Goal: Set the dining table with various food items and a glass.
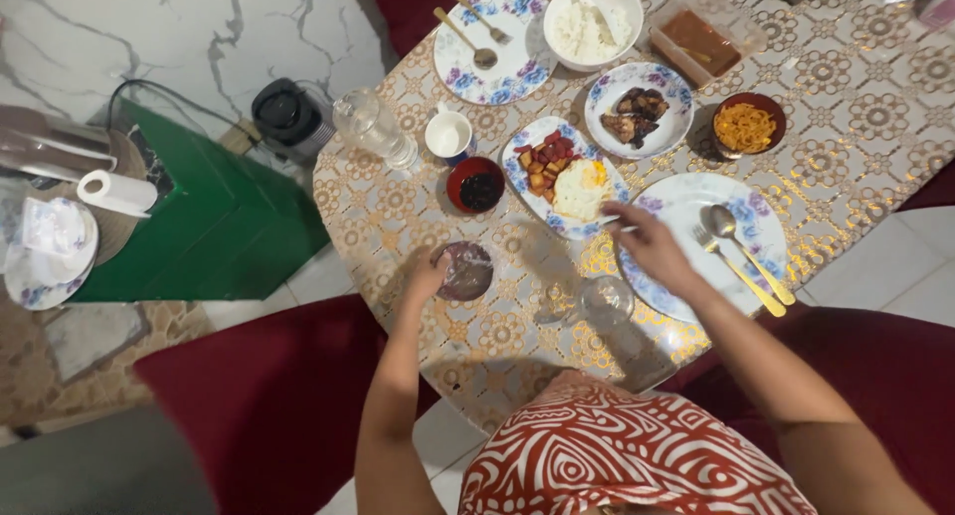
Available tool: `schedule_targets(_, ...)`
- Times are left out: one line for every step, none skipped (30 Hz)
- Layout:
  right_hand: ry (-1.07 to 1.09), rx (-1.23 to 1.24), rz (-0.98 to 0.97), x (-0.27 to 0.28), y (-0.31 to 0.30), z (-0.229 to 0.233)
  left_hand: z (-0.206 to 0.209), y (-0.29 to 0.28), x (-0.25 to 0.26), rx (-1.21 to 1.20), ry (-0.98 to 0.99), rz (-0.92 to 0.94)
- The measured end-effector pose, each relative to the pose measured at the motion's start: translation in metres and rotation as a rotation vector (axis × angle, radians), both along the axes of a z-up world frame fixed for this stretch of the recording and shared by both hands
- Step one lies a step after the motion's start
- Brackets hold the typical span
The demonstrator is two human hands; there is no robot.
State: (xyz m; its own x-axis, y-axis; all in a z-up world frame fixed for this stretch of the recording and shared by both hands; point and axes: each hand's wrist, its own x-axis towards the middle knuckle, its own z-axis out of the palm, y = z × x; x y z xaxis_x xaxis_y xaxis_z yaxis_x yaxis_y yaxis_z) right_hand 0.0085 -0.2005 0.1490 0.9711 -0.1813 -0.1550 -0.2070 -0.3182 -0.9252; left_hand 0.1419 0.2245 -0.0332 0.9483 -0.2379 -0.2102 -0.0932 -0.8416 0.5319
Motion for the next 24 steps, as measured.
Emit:
schedule_targets(-0.018, 0.134, 0.154, -0.007, 0.031, 0.017, -0.010, 0.008, -0.005, -0.121, 0.068, 0.035)
schedule_targets(-0.018, 0.136, 0.163, -0.015, 0.066, 0.008, -0.001, 0.002, -0.012, -0.120, 0.067, 0.044)
schedule_targets(0.030, 0.411, 0.196, -0.025, 0.100, -0.002, 0.007, -0.004, -0.019, -0.317, 0.311, 0.267)
schedule_targets(0.081, 0.686, 0.227, -0.035, 0.135, -0.011, 0.015, -0.011, -0.026, -0.509, 0.549, 0.498)
schedule_targets(0.081, 0.685, 0.231, -0.033, 0.157, -0.050, 0.011, -0.012, -0.027, -0.511, 0.547, 0.500)
schedule_targets(0.185, 0.735, 0.067, -0.032, 0.179, -0.090, 0.007, -0.014, -0.028, -0.524, 0.491, 0.496)
schedule_targets(0.291, 0.784, -0.100, -0.031, 0.201, -0.129, 0.002, -0.014, -0.029, -0.534, 0.437, 0.493)
schedule_targets(0.292, 0.785, -0.098, -0.026, 0.209, -0.168, 0.006, -0.018, -0.033, -0.533, 0.436, 0.495)
schedule_targets(0.389, 0.846, -0.308, -0.022, 0.218, -0.206, 0.010, -0.021, -0.038, -0.459, 0.405, 0.435)
schedule_targets(0.485, 0.899, -0.522, -0.017, 0.226, -0.245, 0.014, -0.025, -0.042, -0.384, 0.374, 0.375)
schedule_targets(0.486, 0.904, -0.528, -0.014, 0.225, -0.276, 0.000, -0.025, -0.041, -0.378, 0.377, 0.371)
schedule_targets(0.468, 0.965, -0.552, -0.011, 0.224, -0.307, -0.013, -0.025, -0.040, -0.227, 0.153, 0.244)
schedule_targets(0.443, 1.022, -0.579, -0.008, 0.218, -0.338, -0.028, -0.030, -0.038, -0.083, -0.071, 0.110)
schedule_targets(0.439, 1.023, -0.589, -0.003, 0.214, -0.325, -0.015, -0.034, -0.039, -0.084, -0.069, 0.100)
schedule_targets(0.398, 1.115, -0.621, 0.002, 0.209, -0.312, -0.002, -0.038, -0.041, -0.100, -0.016, 0.076)
schedule_targets(0.354, 1.206, -0.653, 0.007, 0.203, -0.298, 0.012, -0.043, -0.042, -0.116, 0.038, 0.052)
schedule_targets(0.349, 1.208, -0.662, 0.007, 0.202, -0.271, 0.010, -0.044, -0.042, -0.115, 0.039, 0.042)
schedule_targets(0.365, 1.201, -0.617, 0.007, 0.202, -0.244, 0.009, -0.046, -0.042, -0.098, 0.004, 0.015)
schedule_targets(0.379, 1.194, -0.572, 0.009, 0.200, -0.217, 0.008, -0.048, -0.040, -0.081, -0.034, -0.013)
schedule_targets(0.370, 1.197, -0.581, 0.010, 0.200, -0.217, 0.015, -0.052, -0.039, -0.082, -0.035, -0.024)
schedule_targets(0.363, 1.110, -0.640, 0.011, 0.200, -0.217, 0.020, -0.056, -0.038, -0.063, -0.025, -0.018)
schedule_targets(0.355, 1.023, -0.698, 0.012, 0.199, -0.217, 0.026, -0.059, -0.036, -0.044, -0.015, -0.012)
schedule_targets(0.350, 1.025, -0.709, 0.009, 0.200, -0.202, 0.019, -0.059, -0.035, -0.044, -0.013, -0.024)
schedule_targets(0.336, 1.001, -0.768, 0.006, 0.201, -0.187, 0.012, -0.059, -0.033, -0.016, -0.042, -0.055)
